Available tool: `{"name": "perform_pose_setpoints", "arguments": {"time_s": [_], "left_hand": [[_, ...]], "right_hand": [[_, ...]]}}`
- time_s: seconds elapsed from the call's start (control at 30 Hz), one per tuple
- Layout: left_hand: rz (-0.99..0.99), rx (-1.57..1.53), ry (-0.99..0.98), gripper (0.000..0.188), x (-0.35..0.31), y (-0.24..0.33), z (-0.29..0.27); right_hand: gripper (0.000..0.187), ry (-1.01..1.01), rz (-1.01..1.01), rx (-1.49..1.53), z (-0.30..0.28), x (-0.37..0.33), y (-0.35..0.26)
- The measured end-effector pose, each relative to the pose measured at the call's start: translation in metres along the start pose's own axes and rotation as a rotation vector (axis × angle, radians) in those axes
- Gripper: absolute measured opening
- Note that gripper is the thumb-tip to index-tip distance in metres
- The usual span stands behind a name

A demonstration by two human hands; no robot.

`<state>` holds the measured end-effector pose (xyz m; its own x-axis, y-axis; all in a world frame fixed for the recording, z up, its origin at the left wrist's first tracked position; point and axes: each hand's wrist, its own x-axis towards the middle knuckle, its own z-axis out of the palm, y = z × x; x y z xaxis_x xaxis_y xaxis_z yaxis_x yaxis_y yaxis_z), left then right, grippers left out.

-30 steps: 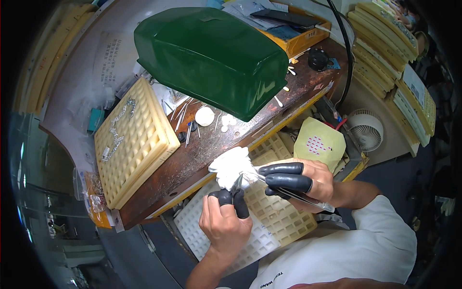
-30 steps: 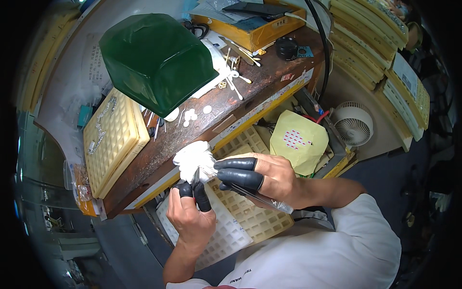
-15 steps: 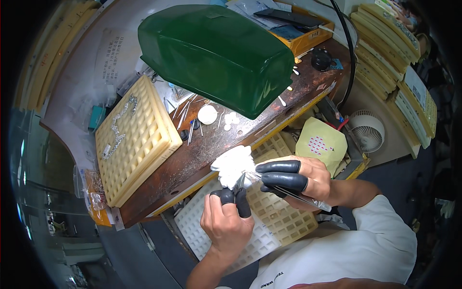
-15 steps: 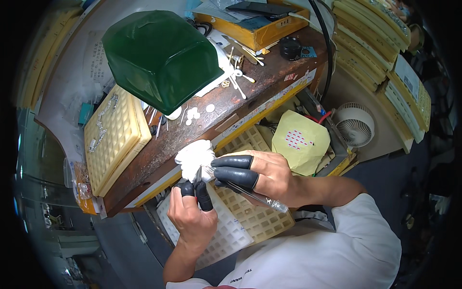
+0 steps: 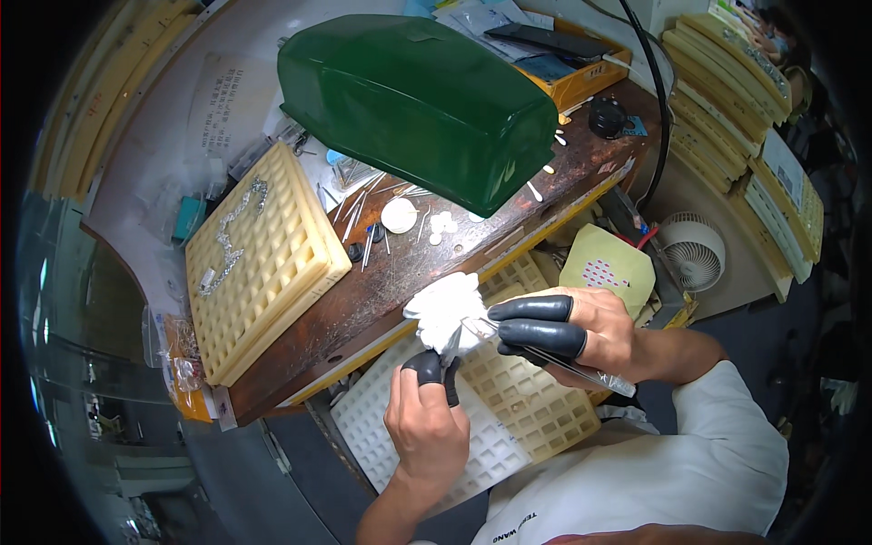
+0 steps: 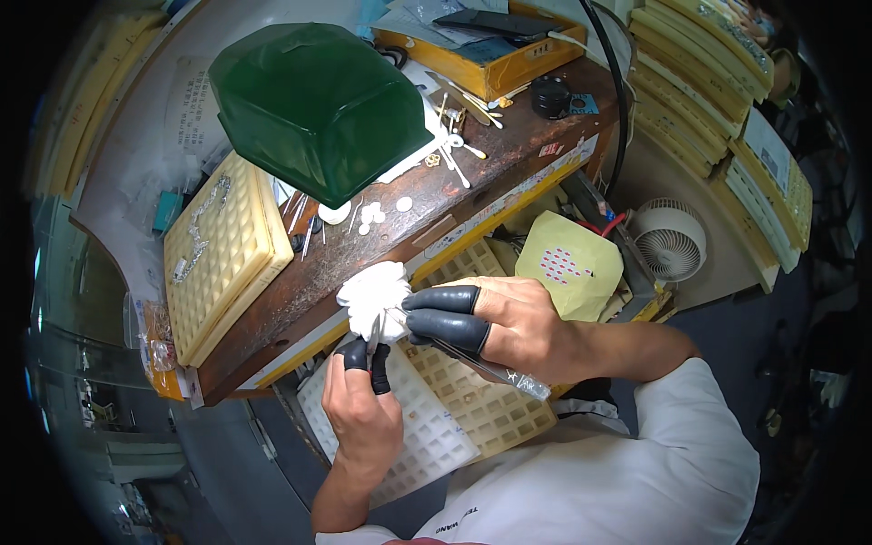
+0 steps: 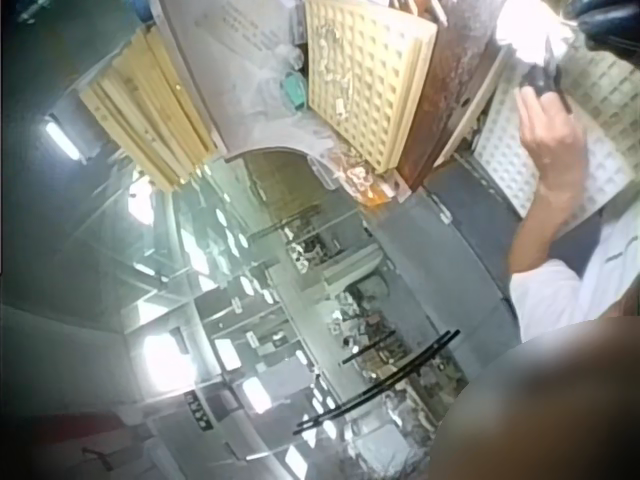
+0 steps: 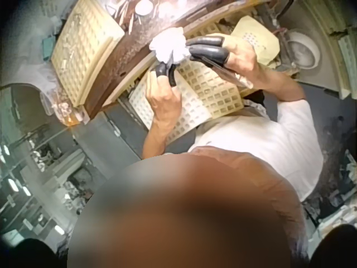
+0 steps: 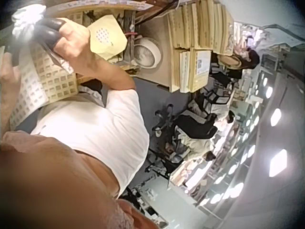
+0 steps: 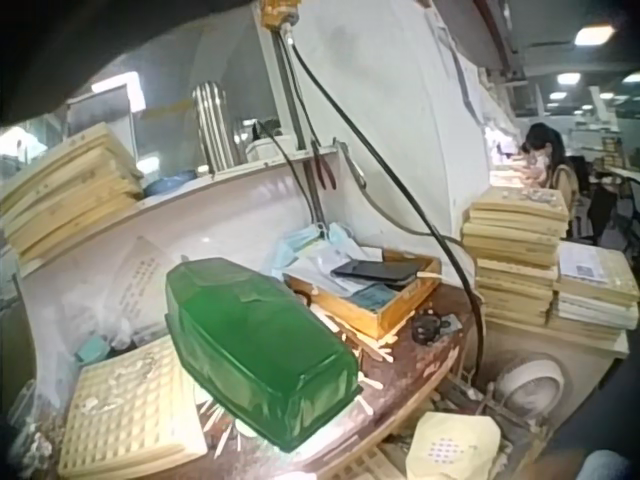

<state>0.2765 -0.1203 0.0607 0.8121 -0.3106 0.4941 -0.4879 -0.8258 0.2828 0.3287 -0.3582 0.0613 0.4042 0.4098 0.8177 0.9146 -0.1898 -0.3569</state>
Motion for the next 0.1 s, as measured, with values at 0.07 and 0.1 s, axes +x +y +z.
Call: {"name": "perform_pose_setpoints", "arguments": {"time_s": [0.07,0.1], "left_hand": [[-0.106,-0.121,0.044,0.012,-0.0051,0.0012,-0.0017],[-0.211,-0.245,0.082,0.022,-0.0095,0.0013,-0.0012]], "right_hand": [[0.056,-0.033,-0.021,-0.010,-0.0034,0.0013,0.0002],[0.058,-0.049,-0.029,-0.014,-0.0033,-0.0004,0.0019]]}}
